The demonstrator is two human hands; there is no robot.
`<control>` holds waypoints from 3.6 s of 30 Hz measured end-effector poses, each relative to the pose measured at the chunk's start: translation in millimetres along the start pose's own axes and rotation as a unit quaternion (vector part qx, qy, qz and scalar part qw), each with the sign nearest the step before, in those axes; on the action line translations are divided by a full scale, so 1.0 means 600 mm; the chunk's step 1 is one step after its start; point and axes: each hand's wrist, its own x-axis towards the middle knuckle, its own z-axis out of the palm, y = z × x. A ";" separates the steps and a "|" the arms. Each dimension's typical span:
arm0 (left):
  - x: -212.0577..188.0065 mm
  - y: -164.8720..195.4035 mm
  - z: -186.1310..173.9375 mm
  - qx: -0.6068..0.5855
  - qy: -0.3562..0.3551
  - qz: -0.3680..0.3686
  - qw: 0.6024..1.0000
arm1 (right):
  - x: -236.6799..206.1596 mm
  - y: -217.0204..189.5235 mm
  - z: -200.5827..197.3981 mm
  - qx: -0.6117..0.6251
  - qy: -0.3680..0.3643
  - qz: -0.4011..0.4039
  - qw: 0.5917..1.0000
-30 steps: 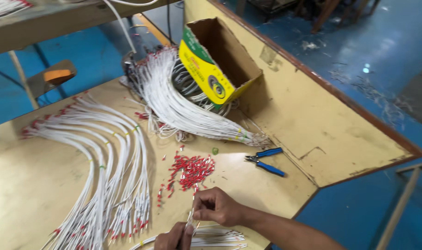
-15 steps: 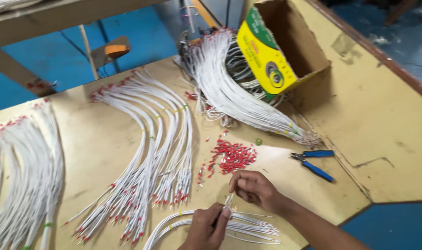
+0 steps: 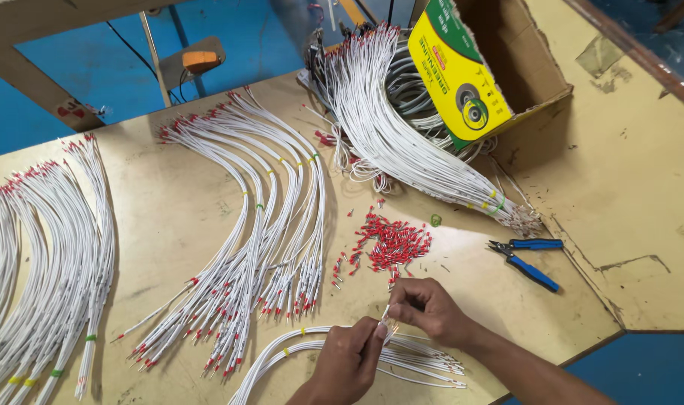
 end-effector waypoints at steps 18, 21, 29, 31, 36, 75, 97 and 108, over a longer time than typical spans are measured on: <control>0.001 0.017 -0.012 -0.022 -0.039 -0.015 0.999 | 0.002 -0.049 0.023 -0.061 -0.071 0.057 0.994; 0.001 0.018 -0.011 -0.023 -0.033 -0.011 0.999 | -0.001 -0.045 0.030 -0.065 -0.061 0.064 0.994; -0.001 0.021 -0.008 -0.006 0.007 0.016 1.000 | -0.002 -0.042 0.027 -0.039 -0.064 0.055 0.996; -0.001 0.020 -0.007 -0.003 0.011 0.015 1.000 | -0.002 -0.042 0.028 -0.033 -0.065 0.056 0.996; -0.001 0.017 -0.008 -0.007 0.003 -0.009 1.000 | -0.001 -0.039 0.027 -0.045 -0.060 0.078 0.994; -0.002 0.030 -0.013 -0.041 -0.033 -0.029 0.998 | 0.002 -0.050 0.023 0.011 -0.066 0.051 0.996; -0.007 -0.022 0.005 0.054 -0.055 0.075 0.994 | -0.008 -0.016 0.011 -0.063 -0.077 0.011 0.995; -0.021 -0.004 -0.007 0.027 -0.067 0.118 0.990 | 0.024 -0.054 -0.065 0.248 0.122 -0.094 0.957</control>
